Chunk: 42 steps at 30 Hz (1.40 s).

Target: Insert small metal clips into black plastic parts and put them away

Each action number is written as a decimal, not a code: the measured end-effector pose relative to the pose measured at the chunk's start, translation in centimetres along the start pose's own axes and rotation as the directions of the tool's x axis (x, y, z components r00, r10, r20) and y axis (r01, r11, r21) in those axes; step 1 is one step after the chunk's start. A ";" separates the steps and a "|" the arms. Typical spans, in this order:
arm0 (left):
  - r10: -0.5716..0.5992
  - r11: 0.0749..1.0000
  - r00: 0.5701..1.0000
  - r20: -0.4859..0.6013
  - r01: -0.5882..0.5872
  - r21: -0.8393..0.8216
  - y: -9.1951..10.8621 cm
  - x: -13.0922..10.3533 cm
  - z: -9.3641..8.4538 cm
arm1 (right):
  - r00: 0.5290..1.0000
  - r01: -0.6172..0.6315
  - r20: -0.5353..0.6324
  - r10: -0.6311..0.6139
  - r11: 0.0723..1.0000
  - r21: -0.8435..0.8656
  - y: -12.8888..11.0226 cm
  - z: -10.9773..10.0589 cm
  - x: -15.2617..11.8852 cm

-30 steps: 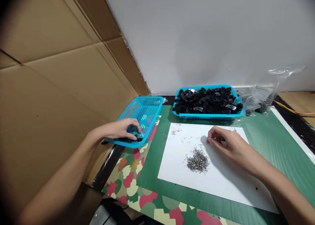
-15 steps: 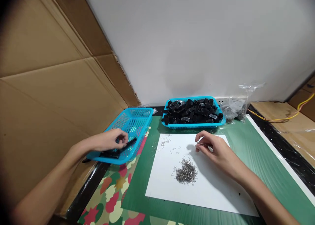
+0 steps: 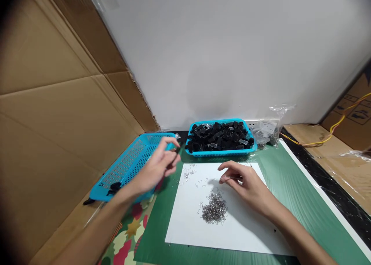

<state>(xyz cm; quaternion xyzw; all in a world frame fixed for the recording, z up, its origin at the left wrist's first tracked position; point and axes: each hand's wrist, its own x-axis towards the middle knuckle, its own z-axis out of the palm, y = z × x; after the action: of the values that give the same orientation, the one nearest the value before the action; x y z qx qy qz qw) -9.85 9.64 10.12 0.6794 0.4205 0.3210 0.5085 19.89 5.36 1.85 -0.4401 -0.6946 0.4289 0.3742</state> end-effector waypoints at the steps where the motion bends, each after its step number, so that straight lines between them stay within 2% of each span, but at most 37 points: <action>1: -0.004 0.999 0.997 0.073 0.007 -0.034 -0.5 0.1 1.6 | 1.000 0.004 -0.011 -0.004 0.999 0.032 0.0 0.2 -0.1; 3: -0.055 0.998 0.980 0.192 0.055 0.006 -1.5 0.0 4.2 | 1.000 0.020 -0.026 -0.018 0.996 0.083 -0.2 0.6 -0.2; 4: -0.052 0.998 0.976 0.210 0.046 0.033 -1.9 -0.1 5.1 | 0.999 0.033 -0.026 -0.031 0.995 0.091 -0.5 0.8 -0.3; 7: 0.008 0.992 0.985 0.172 -0.030 0.122 -2.7 -0.9 6.7 | 0.997 0.074 0.015 -0.075 0.996 0.059 -1.4 1.7 -0.6; 10: 0.020 0.990 0.992 0.123 -0.037 0.134 -3.4 -1.9 7.3 | 0.994 0.063 0.084 -0.069 0.996 0.069 -2.1 2.5 -1.1; 15: 0.045 0.995 0.994 0.102 -0.054 0.082 -4.3 -3.0 8.0 | 0.995 -0.013 0.103 -0.009 0.979 0.205 -1.9 3.4 -1.4; 20: 0.112 0.990 0.989 0.098 -0.119 0.073 -4.6 -3.1 8.1 | 0.996 -0.089 0.034 0.082 0.920 0.382 -1.9 3.2 -1.2; 23: 0.139 0.989 0.987 0.085 -0.143 0.047 -4.9 -2.9 8.1 | 0.992 -0.127 0.051 0.116 0.880 0.457 -2.1 3.1 -1.1; 28: 0.219 0.975 0.975 0.033 -0.221 0.039 -5.4 -2.7 8.2 | 0.985 -0.170 0.079 0.151 0.843 0.511 -2.0 3.2 -1.2; 33: 0.323 0.943 0.946 -0.024 -0.320 0.095 -5.8 -2.9 8.5 | 0.986 -0.164 0.075 0.146 0.857 0.489 -2.0 3.3 -1.0; 42: 0.180 0.983 0.981 -0.066 -0.177 0.049 -5.2 -3.0 9.0 | 0.990 -0.138 0.063 0.123 0.905 0.402 -2.3 3.4 -1.4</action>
<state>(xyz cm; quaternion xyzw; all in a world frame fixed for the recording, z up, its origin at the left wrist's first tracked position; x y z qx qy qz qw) -4.68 3.85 2.58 0.7135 0.3822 0.3798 0.4479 16.66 2.56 2.61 -0.3905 -0.5663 0.5956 0.4149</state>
